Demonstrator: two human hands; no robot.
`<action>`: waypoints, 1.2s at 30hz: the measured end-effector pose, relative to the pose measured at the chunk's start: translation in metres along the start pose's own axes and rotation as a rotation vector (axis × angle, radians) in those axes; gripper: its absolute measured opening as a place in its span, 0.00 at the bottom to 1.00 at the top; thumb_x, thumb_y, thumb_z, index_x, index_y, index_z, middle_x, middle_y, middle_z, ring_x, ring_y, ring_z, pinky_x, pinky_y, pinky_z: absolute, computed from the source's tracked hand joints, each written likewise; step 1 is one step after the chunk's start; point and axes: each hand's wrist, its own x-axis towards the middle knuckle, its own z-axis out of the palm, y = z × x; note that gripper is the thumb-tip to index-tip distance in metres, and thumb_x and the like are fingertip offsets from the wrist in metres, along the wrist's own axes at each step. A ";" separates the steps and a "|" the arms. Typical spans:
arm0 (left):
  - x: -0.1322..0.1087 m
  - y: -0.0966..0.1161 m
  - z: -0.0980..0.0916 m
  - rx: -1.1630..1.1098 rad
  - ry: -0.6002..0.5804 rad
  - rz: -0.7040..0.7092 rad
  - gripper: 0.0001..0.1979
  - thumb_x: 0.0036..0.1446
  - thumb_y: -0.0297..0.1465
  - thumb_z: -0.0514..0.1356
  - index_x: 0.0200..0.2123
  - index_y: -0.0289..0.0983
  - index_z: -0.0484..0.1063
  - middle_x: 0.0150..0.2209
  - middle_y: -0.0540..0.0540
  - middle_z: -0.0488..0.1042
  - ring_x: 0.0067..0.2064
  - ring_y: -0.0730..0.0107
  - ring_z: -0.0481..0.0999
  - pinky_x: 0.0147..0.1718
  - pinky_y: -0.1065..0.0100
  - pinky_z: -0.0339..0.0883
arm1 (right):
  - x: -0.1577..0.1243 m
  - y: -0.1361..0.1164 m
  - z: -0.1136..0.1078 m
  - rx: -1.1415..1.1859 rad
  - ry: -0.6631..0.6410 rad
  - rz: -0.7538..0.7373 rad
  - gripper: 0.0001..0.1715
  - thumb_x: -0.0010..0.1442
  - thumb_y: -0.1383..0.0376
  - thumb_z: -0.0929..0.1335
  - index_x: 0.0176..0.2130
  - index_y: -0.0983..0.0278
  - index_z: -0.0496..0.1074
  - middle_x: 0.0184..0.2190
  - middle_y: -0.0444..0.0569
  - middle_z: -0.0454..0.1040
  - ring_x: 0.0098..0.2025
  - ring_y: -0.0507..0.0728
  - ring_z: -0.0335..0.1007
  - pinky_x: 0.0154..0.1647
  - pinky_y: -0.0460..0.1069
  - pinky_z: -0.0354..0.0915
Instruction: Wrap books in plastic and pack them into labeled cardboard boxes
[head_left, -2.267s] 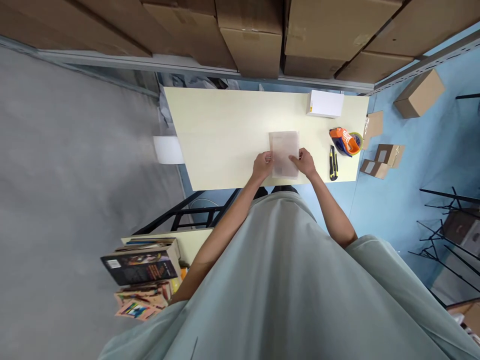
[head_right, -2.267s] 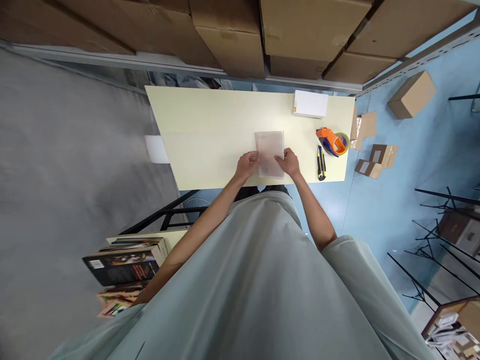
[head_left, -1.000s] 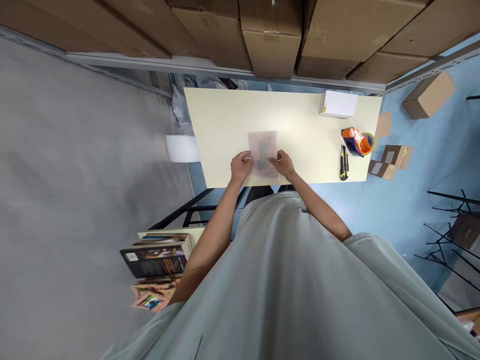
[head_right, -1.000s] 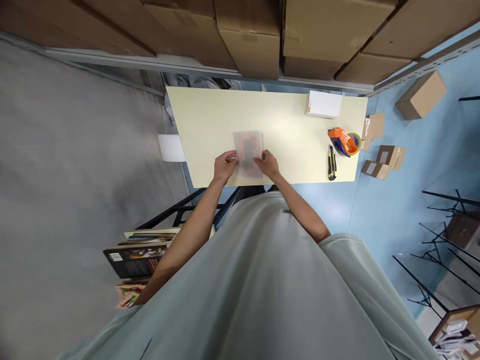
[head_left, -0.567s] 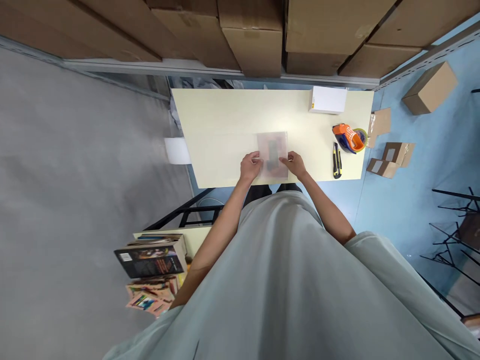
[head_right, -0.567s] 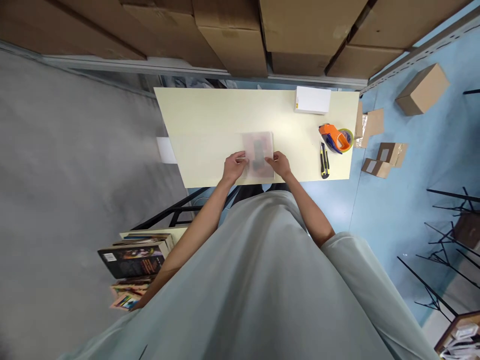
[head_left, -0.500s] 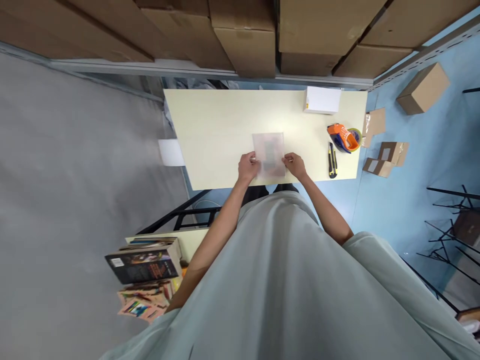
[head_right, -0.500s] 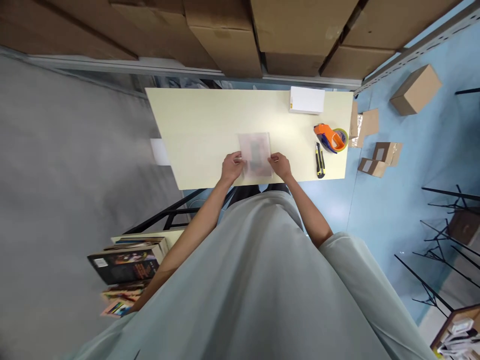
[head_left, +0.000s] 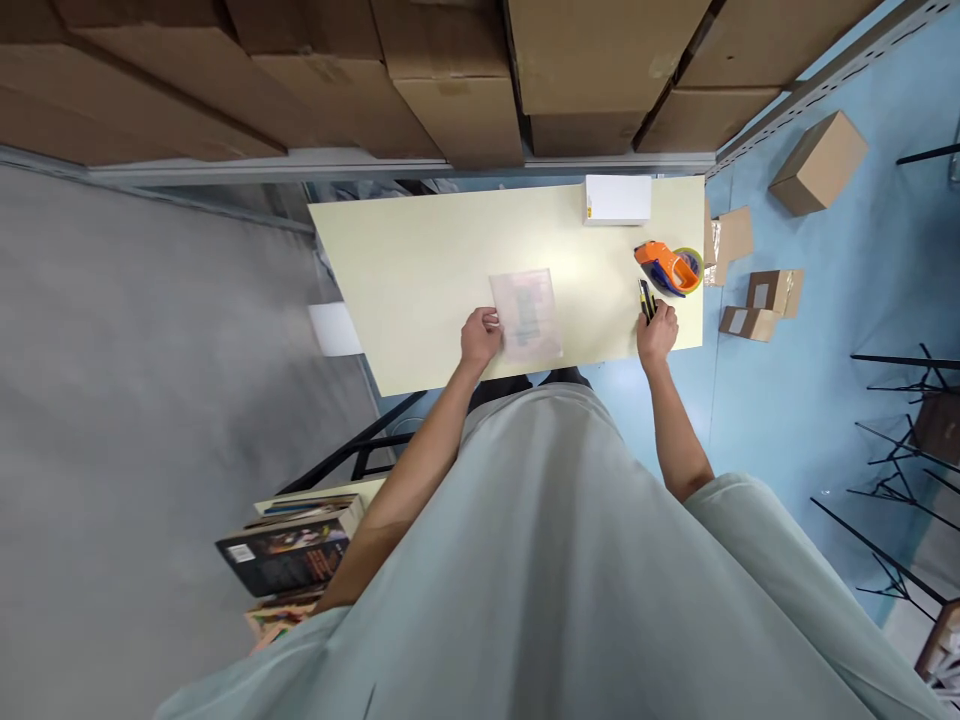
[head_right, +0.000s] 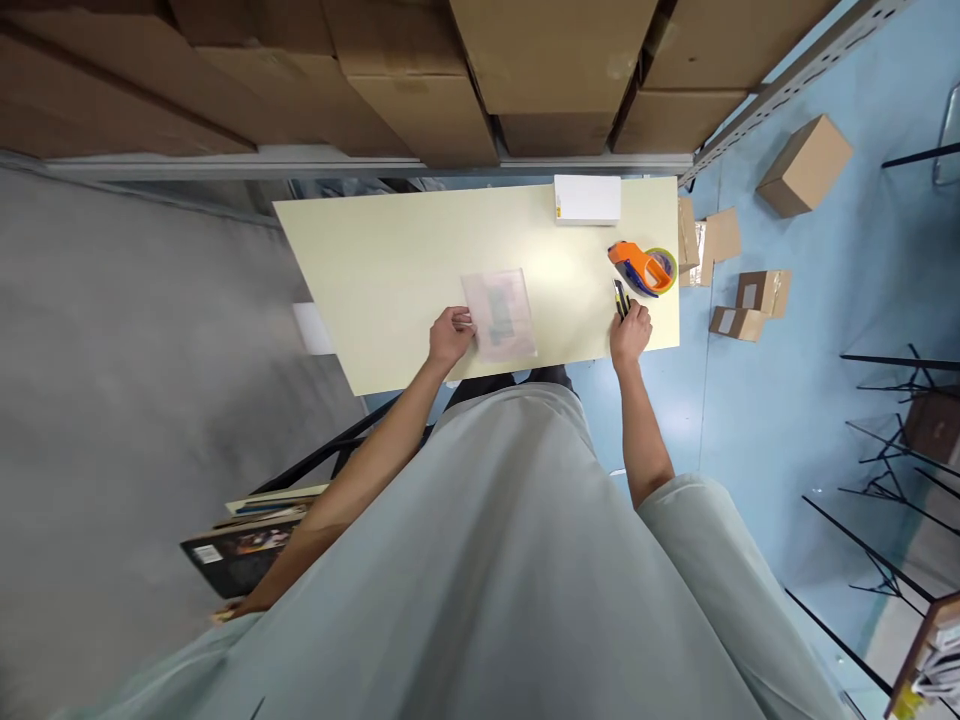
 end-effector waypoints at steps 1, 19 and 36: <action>0.000 0.001 -0.002 0.015 -0.014 0.002 0.16 0.51 0.24 0.67 0.43 0.43 0.77 0.41 0.46 0.83 0.42 0.60 0.84 0.54 0.56 0.80 | -0.003 -0.004 0.002 0.000 -0.002 0.001 0.28 0.71 0.66 0.67 0.67 0.68 0.71 0.63 0.70 0.75 0.66 0.74 0.71 0.69 0.65 0.65; 0.082 0.020 -0.080 0.185 -0.265 -0.096 0.22 0.72 0.47 0.63 0.29 0.40 0.81 0.36 0.41 0.89 0.34 0.62 0.87 0.42 0.64 0.82 | -0.110 -0.244 0.059 0.066 -0.279 -0.324 0.26 0.73 0.63 0.66 0.67 0.62 0.72 0.64 0.60 0.76 0.58 0.69 0.80 0.59 0.61 0.78; 0.084 0.035 -0.093 0.114 -0.377 -0.156 0.24 0.69 0.50 0.69 0.28 0.37 0.82 0.33 0.33 0.88 0.33 0.55 0.90 0.35 0.62 0.84 | -0.143 -0.284 0.063 -0.176 -0.295 -0.245 0.26 0.78 0.65 0.62 0.71 0.64 0.67 0.66 0.64 0.69 0.56 0.66 0.81 0.53 0.59 0.80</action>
